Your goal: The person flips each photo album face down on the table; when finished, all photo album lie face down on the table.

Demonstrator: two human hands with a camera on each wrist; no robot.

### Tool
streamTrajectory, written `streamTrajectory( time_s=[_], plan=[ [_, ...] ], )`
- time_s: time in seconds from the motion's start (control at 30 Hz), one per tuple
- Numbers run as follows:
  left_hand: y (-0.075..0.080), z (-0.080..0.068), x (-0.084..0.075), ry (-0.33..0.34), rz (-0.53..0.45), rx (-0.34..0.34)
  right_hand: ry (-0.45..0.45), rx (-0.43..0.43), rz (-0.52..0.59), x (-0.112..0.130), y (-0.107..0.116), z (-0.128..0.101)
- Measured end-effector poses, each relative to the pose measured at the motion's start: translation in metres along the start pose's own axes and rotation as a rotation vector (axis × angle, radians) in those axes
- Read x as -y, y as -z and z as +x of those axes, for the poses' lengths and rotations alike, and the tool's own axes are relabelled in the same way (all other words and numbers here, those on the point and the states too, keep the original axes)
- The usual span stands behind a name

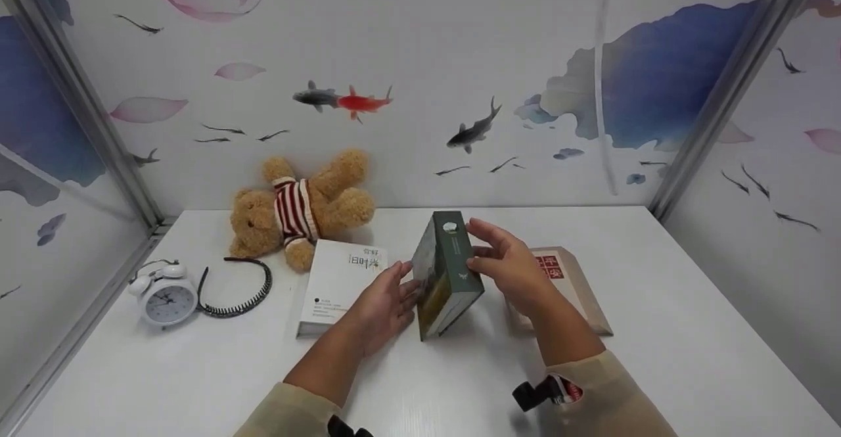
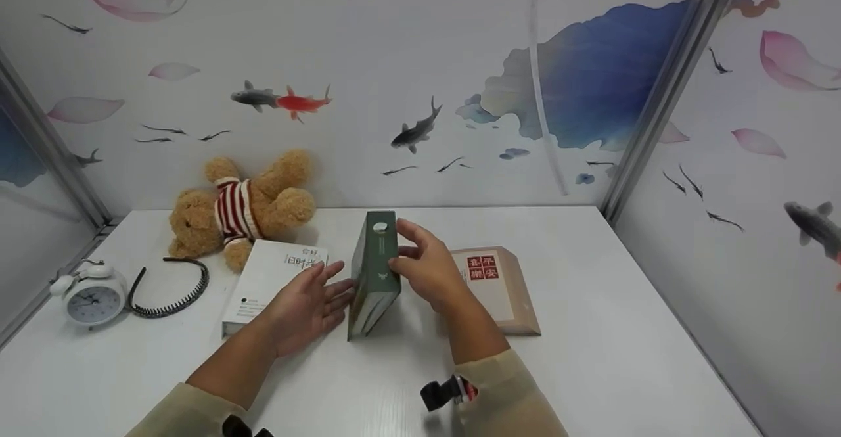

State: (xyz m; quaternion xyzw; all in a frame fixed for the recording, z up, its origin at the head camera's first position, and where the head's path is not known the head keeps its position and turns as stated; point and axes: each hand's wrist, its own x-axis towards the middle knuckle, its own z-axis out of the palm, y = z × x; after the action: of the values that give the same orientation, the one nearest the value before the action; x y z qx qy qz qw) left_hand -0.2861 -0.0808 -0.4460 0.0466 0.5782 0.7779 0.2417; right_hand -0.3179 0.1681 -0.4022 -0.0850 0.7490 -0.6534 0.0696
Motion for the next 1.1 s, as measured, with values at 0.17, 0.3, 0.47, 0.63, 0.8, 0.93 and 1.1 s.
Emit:
streamTrajectory(
  time_s=[0.17, 0.3, 0.47, 0.63, 0.8, 0.93, 1.1],
  plan=[
    [-0.001, 0.002, 0.002, -0.008, -0.005, -0.014, -0.030, -0.048, -0.035, -0.010, 0.010, 0.006],
    [-0.002, 0.002, 0.003, -0.013, 0.015, -0.014, -0.075, -0.049, -0.043, -0.015, 0.018, 0.009],
    [-0.003, 0.002, 0.004, -0.024, 0.055, -0.024, -0.141, -0.070, -0.073, -0.017, 0.023, 0.010],
    [-0.003, 0.001, 0.005, -0.038, 0.087, -0.034, -0.230, -0.084, -0.106, -0.021, 0.025, 0.014],
    [-0.003, 0.001, 0.005, -0.061, 0.113, -0.018, -0.264, -0.030, -0.117, -0.026, 0.030, 0.013],
    [-0.005, 0.000, 0.004, -0.076, 0.141, -0.005, -0.291, 0.000, -0.158, -0.029, 0.031, 0.011],
    [-0.006, -0.001, 0.002, -0.068, 0.169, -0.008, -0.311, -0.003, -0.217, -0.030, 0.029, 0.010]
  ],
)
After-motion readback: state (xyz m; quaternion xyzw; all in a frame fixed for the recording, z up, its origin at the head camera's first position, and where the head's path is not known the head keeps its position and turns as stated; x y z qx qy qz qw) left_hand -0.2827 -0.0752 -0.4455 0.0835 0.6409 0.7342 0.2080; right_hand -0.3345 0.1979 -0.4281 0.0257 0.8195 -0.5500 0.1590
